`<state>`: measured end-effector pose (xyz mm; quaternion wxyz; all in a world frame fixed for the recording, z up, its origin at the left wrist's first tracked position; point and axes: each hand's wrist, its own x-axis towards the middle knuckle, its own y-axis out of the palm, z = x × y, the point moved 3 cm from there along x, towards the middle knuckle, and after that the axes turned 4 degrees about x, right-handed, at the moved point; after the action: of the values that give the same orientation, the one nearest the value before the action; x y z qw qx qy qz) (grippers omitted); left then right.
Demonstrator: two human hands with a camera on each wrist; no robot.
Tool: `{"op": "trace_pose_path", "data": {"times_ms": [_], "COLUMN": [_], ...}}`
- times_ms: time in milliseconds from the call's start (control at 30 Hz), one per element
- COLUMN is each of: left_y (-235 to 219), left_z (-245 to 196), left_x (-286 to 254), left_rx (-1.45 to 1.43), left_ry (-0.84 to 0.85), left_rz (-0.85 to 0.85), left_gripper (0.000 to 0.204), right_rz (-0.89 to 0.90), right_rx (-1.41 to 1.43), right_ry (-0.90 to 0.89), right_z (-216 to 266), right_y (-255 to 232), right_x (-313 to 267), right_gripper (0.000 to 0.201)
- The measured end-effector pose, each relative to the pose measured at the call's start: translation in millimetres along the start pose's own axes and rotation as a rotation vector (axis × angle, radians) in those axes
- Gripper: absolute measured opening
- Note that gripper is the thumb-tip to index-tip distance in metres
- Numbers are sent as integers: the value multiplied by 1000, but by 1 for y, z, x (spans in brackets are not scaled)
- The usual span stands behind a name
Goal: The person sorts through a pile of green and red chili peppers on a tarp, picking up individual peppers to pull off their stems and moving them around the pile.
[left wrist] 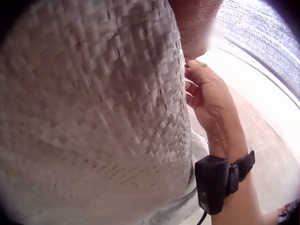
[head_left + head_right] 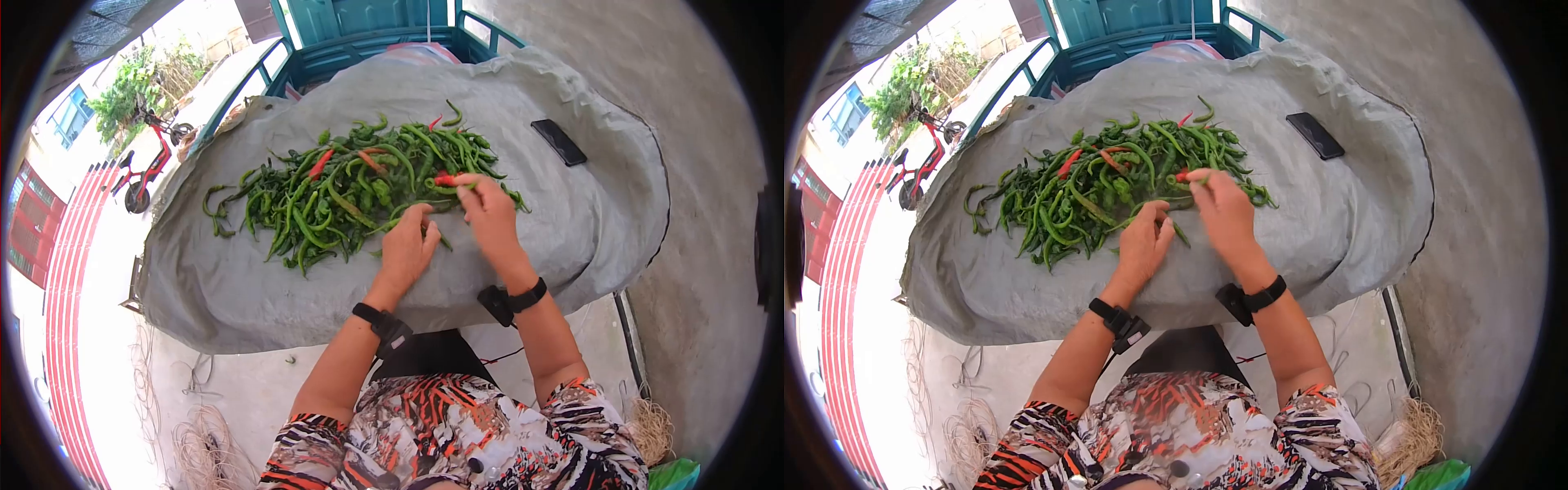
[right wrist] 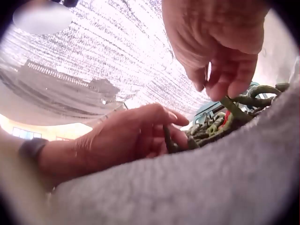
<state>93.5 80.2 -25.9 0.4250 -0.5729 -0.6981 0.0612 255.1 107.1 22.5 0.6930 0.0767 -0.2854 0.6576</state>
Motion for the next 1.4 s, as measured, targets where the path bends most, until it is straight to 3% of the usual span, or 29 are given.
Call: {"op": "trace_pose_path", "data": {"times_ms": [67, 200, 300, 433, 533, 633, 900, 1100, 1200, 1300, 1400], "left_y": [0, -4, -4, 2, -8, -4, -8, -9, -9, -9, -9], "left_z": [-2, -6, -2, 6, -9, -3, -7, -8, -6, -7, -6], "left_x": [0, 0, -1, 1, -1, 1, 1, 0, 1, 1, 0], "left_rx": [8, -33, -12, -19, -127, -138, -69, -78, -63, 0, 54], "left_ry": [-31, -75, -26, 30, -71, -8, -6, 5, 33, 16, 5], "left_rz": [17, 7, -9, -19, -44, -82, -26, -66, -108, -150, -179], "left_gripper": [38, 48, 47, 33, 21, 16, 26, 22, 20, 19, 16], "right_rz": [-67, -2, 2, -12, -72, -102, -12, -420, -329, -32, 51], "right_rx": [431, 942, 1130, 1165, 1165, 1173, 1251, 912, 577, -127, -653], "right_ry": [207, 246, 304, 367, 407, 453, 530, 571, 469, 220, -18], "right_z": [8, 12, 9, -4, -14, -20, -28, -41, -48, -52, -32], "right_y": [-9, -20, -20, -16, -17, -17, -13, -34, -45, -39, -23], "right_x": [5, 9, 3, -3, -5, -6, -10, -13, -8, 2, -1], "right_gripper": [16, 21, 21, 19, 18, 18, 19, 20, 25, 33, 38]}}
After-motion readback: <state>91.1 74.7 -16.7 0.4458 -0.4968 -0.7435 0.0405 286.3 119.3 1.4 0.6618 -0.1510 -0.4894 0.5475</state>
